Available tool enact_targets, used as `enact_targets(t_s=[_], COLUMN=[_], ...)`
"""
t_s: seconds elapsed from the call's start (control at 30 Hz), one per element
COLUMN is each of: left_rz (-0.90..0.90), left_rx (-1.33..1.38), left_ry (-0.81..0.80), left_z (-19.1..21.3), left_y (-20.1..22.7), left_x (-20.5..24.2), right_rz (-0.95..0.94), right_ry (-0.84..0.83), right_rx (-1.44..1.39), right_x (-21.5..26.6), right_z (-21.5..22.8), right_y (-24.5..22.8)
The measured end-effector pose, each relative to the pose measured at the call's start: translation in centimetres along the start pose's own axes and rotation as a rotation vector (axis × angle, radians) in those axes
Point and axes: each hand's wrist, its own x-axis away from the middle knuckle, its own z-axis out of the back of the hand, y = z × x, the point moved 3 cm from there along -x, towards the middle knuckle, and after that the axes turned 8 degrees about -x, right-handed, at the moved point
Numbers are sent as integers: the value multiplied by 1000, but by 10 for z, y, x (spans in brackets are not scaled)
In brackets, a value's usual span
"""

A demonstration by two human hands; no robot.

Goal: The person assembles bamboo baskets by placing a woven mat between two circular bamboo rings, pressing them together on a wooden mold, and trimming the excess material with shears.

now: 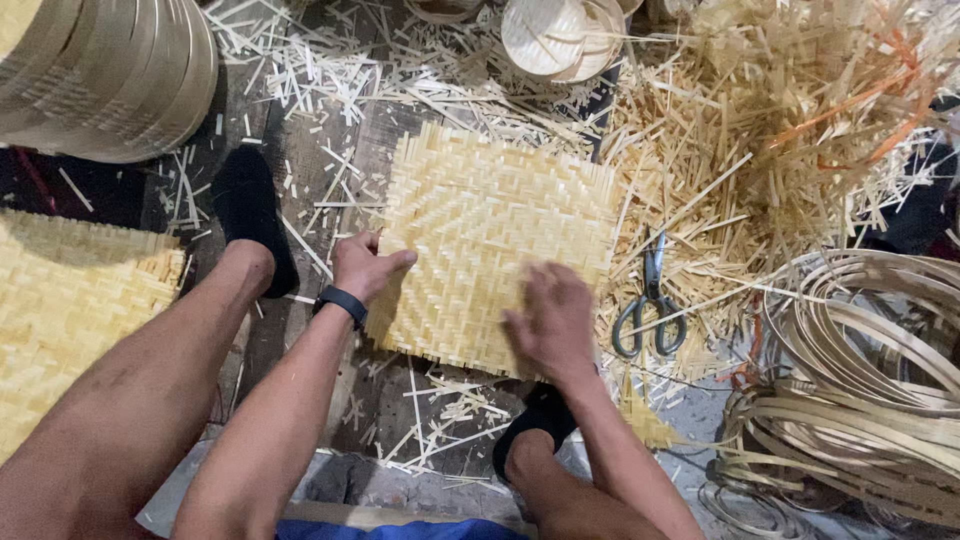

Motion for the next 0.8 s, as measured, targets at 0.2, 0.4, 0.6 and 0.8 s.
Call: enact_targets(t_s=[0.2, 0.4, 0.6, 0.8], left_rz=[86, -863, -623, -174], left_rx=[-80, -134, 102, 68], left_ry=[159, 344, 315, 288], left_z=[19, -35, -14, 16], left_y=[52, 152, 116, 21], left_x=[54, 217, 179, 44], right_rz=[137, 169, 203, 98], right_ry=[3, 34, 37, -12], right_rx=[327, 283, 262, 268], right_x=[-12, -3, -1, -1], right_z=[0, -13, -22, -19], right_y=[-54, -37, -30, -45])
